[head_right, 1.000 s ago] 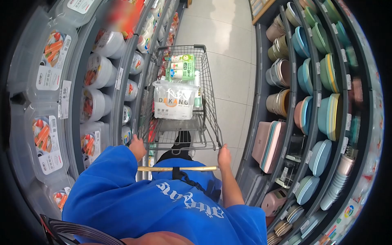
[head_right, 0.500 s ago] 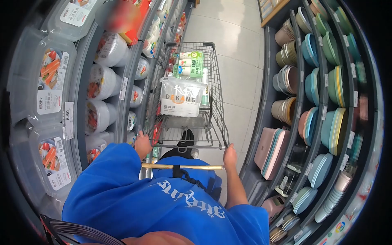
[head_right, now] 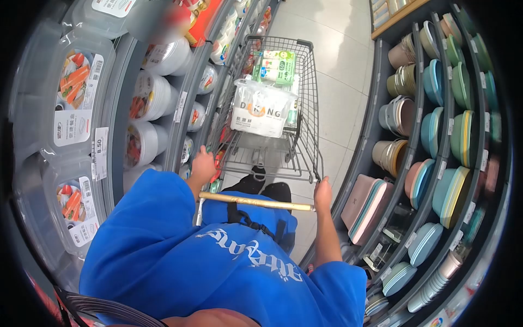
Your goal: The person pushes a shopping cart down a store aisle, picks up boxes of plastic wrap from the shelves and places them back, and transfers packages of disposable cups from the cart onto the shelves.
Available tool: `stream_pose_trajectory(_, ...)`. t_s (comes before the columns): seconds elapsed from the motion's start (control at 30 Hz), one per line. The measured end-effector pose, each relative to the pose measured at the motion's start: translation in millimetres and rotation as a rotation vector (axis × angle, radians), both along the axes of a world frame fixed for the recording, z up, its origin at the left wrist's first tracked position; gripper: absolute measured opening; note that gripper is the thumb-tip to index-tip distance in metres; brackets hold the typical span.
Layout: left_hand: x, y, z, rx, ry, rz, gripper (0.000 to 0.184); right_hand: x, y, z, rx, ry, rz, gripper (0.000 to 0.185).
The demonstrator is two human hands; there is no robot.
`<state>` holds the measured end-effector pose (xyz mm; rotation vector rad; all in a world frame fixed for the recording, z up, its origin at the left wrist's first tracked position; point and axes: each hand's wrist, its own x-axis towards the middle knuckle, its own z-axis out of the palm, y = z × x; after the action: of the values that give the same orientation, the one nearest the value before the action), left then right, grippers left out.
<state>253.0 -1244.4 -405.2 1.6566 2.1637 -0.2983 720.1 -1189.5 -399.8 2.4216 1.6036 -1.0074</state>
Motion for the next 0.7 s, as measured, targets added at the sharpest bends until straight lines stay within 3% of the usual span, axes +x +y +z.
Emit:
stream_pose_trajectory(0.07, 4, 15, 14, 0.009, -0.028, 0.052, 0.023, -6, 10, 8, 0.072, -0.092, 0.121, 0.029)
stream_pose_trajectory(0.13, 7, 27, 25, -0.022, -0.024, 0.038, 0.023, -9, 22, 18, 0.114, -0.151, 0.202, 0.026)
stream_pose_trajectory(0.37, -1, 68, 5, -0.013, 0.048, -0.027, 0.038, -5, 65, 14, 0.140, -0.123, 0.186, 0.034)
stream_pose_trajectory(0.47, 1, 86, 10, 0.062, 0.064, -0.038, 0.023, -1, 86, 12, 0.175, -0.130, 0.216, 0.034)
stream_pose_trajectory(0.7, -1, 133, 10, 0.042, 0.074, -0.021, 0.029, -4, 134, 17, 0.164, -0.137, 0.209, 0.031)
